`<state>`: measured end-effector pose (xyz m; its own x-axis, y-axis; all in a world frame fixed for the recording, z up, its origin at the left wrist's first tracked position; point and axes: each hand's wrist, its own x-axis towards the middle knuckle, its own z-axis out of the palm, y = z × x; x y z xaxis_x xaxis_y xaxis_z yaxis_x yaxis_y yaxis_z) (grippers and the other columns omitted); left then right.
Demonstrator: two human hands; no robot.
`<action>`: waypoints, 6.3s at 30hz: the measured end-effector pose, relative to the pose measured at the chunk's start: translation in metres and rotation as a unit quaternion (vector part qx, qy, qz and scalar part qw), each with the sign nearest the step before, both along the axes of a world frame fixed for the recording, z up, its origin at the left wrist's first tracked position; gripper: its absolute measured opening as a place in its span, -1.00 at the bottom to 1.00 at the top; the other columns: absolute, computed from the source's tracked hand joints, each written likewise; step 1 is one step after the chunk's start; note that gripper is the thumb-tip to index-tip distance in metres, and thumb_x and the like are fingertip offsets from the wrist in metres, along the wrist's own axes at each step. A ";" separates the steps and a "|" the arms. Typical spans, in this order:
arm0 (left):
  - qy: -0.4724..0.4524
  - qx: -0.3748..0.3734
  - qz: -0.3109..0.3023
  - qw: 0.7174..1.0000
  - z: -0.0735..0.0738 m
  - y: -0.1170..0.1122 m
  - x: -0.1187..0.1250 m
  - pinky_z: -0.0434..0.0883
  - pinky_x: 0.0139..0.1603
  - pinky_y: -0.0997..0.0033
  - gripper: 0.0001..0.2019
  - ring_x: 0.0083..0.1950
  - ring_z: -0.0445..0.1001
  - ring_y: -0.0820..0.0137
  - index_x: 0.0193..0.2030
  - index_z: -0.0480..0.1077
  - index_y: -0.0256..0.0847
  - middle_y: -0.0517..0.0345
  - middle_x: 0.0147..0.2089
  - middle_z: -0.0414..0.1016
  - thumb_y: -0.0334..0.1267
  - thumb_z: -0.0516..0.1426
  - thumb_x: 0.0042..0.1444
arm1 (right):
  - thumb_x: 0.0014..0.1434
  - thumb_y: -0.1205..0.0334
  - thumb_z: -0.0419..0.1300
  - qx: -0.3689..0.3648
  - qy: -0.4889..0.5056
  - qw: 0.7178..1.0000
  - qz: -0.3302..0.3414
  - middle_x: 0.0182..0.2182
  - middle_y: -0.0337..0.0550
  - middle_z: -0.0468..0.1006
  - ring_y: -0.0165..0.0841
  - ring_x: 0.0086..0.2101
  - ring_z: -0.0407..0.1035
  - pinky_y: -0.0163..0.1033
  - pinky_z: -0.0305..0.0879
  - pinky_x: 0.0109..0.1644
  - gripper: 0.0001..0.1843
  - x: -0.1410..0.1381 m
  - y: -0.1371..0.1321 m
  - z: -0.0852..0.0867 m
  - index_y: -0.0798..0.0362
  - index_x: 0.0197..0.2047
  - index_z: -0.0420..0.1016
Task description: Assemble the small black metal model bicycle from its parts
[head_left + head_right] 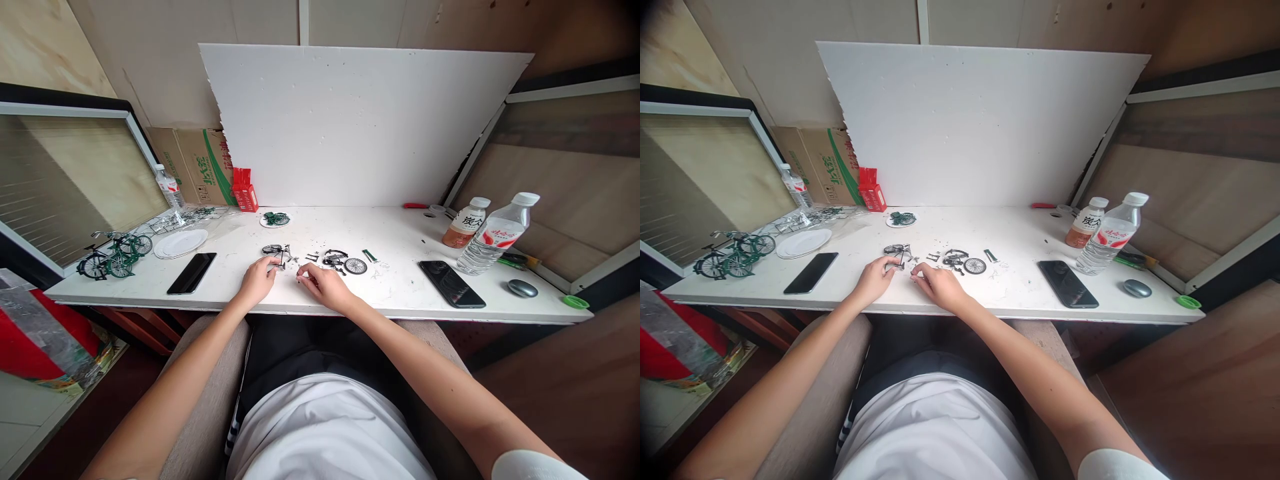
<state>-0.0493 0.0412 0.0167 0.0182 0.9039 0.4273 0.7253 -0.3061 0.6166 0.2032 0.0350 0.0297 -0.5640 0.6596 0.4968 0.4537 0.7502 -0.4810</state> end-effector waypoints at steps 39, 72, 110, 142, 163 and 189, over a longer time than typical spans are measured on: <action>-0.188 -0.044 -0.021 0.981 -0.002 0.003 0.000 0.51 -0.45 0.43 -0.75 -0.33 0.52 0.44 0.10 0.33 -0.16 -0.13 0.21 0.48 -0.28 0.14 0.30 | 0.54 0.06 0.10 0.018 -0.047 0.999 -0.008 -0.47 -0.25 0.57 -0.36 -0.46 0.41 -0.31 0.15 -0.27 -0.75 -0.002 -0.002 -0.001 -0.01 0.09 0.49; -0.165 -0.033 -0.029 0.985 -0.001 0.003 0.000 0.49 -0.31 0.38 -0.77 -0.21 0.56 0.35 0.06 0.38 -0.15 -0.10 0.19 0.53 -0.28 0.15 0.27 | 0.54 0.04 0.08 0.027 -0.060 0.998 -0.005 -0.40 -0.18 0.63 -0.37 -0.47 0.40 -0.31 0.15 -0.29 -0.72 -0.002 -0.001 -0.003 0.01 0.09 0.50; -0.110 -0.002 -0.038 0.993 -0.010 0.008 -0.004 0.52 -0.04 0.24 -0.81 -0.07 0.60 0.27 0.01 0.43 -0.11 -0.03 0.11 0.60 -0.30 0.19 0.25 | 0.53 0.10 0.09 0.033 -0.075 0.997 -0.006 -0.46 -0.24 0.57 -0.37 -0.50 0.33 -0.30 0.08 -0.31 -0.77 -0.003 -0.003 -0.002 0.00 0.06 0.50; -0.108 -0.020 -0.031 0.993 0.001 0.001 0.002 0.45 -0.13 0.27 -0.81 -0.29 0.51 0.37 -0.02 0.43 -0.14 0.00 0.08 0.63 -0.28 0.20 0.23 | 0.50 0.18 0.13 0.013 -0.086 0.996 0.003 -0.34 -0.16 0.66 -0.37 -0.43 0.41 -0.31 0.11 -0.26 -0.80 -0.002 -0.006 0.003 0.02 0.06 0.52; -0.105 -0.014 -0.039 0.994 0.006 -0.003 0.004 0.50 0.01 0.24 -0.83 -0.04 0.60 0.27 -0.05 0.43 -0.12 0.03 0.05 0.64 -0.35 0.18 0.22 | 0.52 0.08 0.11 0.031 -0.101 0.994 -0.006 -0.38 -0.16 0.62 -0.37 -0.44 0.36 -0.30 0.06 -0.27 -0.74 -0.003 -0.006 0.002 0.03 0.05 0.54; -0.093 -0.013 -0.042 0.995 0.002 -0.001 0.002 0.51 0.05 0.21 -0.82 -0.03 0.60 0.25 -0.03 0.46 -0.12 0.03 0.06 0.64 -0.32 0.19 0.23 | 0.51 0.09 0.12 0.025 -0.102 0.994 -0.003 -0.32 -0.12 0.66 -0.34 -0.39 0.43 -0.29 0.12 -0.22 -0.76 -0.003 -0.006 0.003 0.03 0.04 0.54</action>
